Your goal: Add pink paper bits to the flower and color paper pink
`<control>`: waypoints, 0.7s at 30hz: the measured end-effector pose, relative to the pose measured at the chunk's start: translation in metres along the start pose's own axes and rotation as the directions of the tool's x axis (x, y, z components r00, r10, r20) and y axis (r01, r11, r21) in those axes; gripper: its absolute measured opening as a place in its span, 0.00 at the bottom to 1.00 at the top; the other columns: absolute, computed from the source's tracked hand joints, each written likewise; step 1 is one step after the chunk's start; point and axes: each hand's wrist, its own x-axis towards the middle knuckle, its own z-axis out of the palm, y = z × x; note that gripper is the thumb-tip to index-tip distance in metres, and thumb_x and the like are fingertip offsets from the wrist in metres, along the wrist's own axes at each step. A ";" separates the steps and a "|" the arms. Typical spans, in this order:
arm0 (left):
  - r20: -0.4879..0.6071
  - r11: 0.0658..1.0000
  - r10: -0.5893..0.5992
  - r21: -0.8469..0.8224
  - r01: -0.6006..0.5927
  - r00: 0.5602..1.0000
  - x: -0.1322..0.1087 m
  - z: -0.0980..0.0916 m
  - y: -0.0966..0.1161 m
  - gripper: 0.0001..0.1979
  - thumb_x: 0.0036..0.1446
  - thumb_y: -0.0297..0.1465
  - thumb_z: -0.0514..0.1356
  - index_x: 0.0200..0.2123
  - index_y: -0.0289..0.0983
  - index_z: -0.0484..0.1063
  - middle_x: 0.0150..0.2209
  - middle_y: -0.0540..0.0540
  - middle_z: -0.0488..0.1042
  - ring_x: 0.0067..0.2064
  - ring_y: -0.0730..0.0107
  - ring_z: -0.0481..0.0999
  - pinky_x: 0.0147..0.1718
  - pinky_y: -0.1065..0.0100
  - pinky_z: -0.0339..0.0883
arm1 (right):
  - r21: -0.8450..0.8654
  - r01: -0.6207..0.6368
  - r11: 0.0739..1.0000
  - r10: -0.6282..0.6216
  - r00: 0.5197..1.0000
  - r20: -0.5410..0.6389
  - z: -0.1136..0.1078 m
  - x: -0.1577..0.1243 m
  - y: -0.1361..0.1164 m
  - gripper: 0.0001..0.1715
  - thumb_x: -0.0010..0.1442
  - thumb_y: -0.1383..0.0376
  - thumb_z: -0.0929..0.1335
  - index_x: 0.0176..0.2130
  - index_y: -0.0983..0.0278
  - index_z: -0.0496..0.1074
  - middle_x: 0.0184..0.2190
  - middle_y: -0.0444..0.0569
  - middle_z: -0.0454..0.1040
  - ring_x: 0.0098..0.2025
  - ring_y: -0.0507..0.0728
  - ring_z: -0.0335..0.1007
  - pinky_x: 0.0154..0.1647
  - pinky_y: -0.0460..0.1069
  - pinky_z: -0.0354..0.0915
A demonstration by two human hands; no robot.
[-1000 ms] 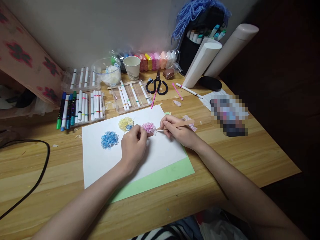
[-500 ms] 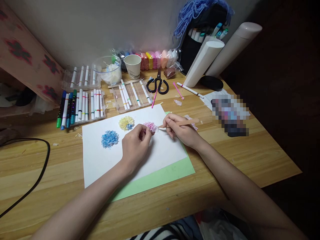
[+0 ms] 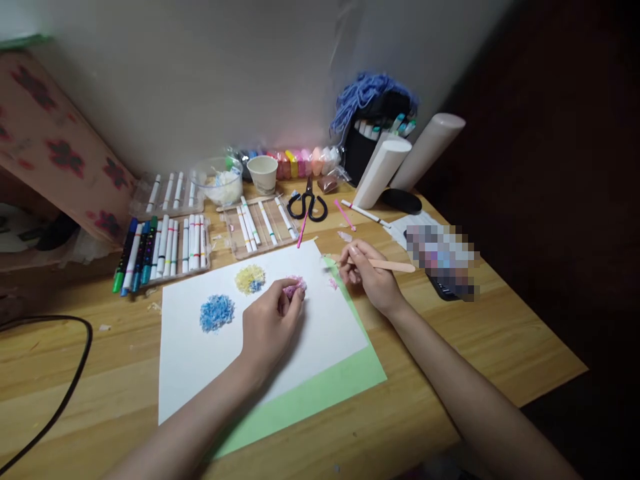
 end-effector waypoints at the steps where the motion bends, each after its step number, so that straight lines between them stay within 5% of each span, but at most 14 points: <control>1: 0.012 1.000 0.002 0.012 -0.002 1.000 0.002 -0.001 0.001 0.12 0.60 0.38 0.55 0.42 0.41 0.72 0.22 0.54 0.69 0.24 0.73 0.69 0.26 0.73 0.57 | 0.028 -0.014 1.000 0.013 1.000 0.021 0.001 0.000 -0.001 0.17 0.65 0.55 0.59 0.31 0.62 0.63 0.16 0.39 0.63 0.18 0.49 0.57 0.21 0.45 0.51; 7: 0.073 0.997 0.045 0.054 -0.049 0.996 0.023 -0.010 0.014 0.15 0.61 0.39 0.53 0.47 0.40 0.71 0.25 0.51 0.74 0.26 0.71 0.72 0.27 0.71 0.59 | 0.121 -0.030 0.992 0.008 0.984 0.179 0.015 -0.007 -0.006 0.17 0.65 0.54 0.59 0.31 0.63 0.64 0.18 0.41 0.66 0.21 0.50 0.60 0.23 0.45 0.53; 14: 0.091 0.997 0.077 -0.018 -0.076 0.993 0.026 -0.013 0.018 0.11 0.62 0.36 0.53 0.37 0.40 0.74 0.23 0.52 0.75 0.24 0.72 0.72 0.28 0.72 0.60 | 0.220 -0.031 0.975 -0.005 0.988 0.157 0.018 -0.008 -0.008 0.17 0.66 0.56 0.59 0.30 0.63 0.64 0.18 0.40 0.65 0.21 0.49 0.60 0.23 0.46 0.52; 18: -0.123 0.987 0.151 0.079 -0.141 0.981 0.053 -0.043 0.011 0.10 0.60 0.36 0.55 0.35 0.40 0.76 0.24 0.51 0.74 0.26 0.72 0.71 0.27 0.72 0.57 | 0.228 -0.028 0.973 0.014 0.998 0.063 0.014 -0.006 -0.009 0.17 0.65 0.55 0.60 0.29 0.62 0.64 0.16 0.41 0.64 0.19 0.51 0.58 0.22 0.47 0.51; 21: -0.394 0.957 0.214 0.268 -0.111 0.894 0.101 -0.081 0.003 0.12 0.60 0.38 0.56 0.37 0.40 0.77 0.28 0.48 0.75 0.30 0.69 0.71 0.28 0.71 0.55 | 0.197 -0.035 0.980 0.030 0.999 0.028 0.013 -0.005 -0.008 0.18 0.65 0.54 0.60 0.28 0.61 0.64 0.16 0.41 0.65 0.19 0.51 0.58 0.22 0.47 0.51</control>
